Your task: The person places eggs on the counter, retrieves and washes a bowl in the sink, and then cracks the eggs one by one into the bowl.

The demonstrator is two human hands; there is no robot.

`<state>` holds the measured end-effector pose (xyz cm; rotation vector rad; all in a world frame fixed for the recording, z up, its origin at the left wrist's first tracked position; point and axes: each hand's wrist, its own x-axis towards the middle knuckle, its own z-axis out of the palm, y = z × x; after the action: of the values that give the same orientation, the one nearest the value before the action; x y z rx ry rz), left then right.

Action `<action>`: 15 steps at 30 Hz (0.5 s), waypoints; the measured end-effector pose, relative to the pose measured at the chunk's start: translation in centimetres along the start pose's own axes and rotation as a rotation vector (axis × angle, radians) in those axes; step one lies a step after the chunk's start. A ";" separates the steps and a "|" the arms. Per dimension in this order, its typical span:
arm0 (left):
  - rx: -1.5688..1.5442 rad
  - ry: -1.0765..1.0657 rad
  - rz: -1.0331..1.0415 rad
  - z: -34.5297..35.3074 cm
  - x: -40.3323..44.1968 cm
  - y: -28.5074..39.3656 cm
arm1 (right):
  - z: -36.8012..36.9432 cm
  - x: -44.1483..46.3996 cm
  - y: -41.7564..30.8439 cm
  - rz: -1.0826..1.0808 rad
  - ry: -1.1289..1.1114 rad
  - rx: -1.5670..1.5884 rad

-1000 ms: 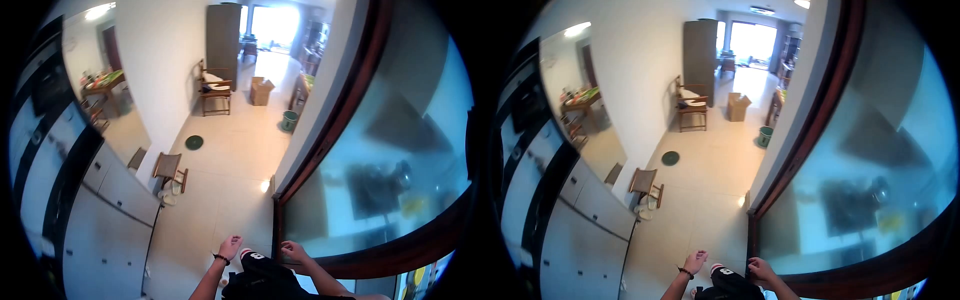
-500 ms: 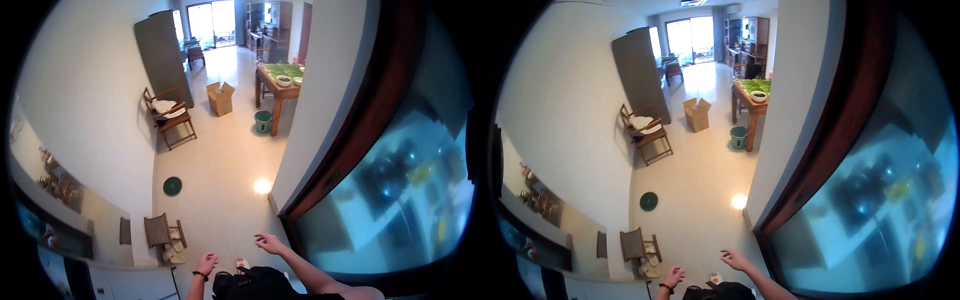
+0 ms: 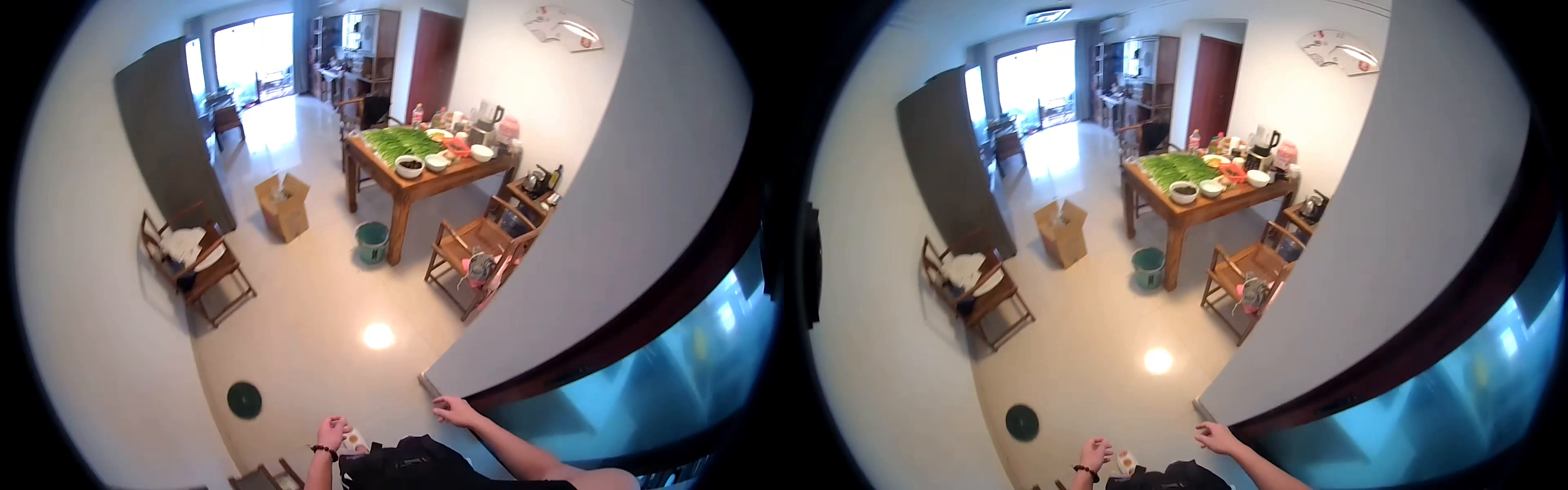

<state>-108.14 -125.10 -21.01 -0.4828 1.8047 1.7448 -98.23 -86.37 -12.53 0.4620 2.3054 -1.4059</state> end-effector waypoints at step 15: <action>0.460 -0.401 0.080 15.7 36.7 34.4 | -10.7 32.7 -1.8 0.321 0.305 0.524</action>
<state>-155.34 -101.94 -16.87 0.1211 1.8578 1.2929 -129.09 -75.19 -22.91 1.2167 1.9242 -1.8583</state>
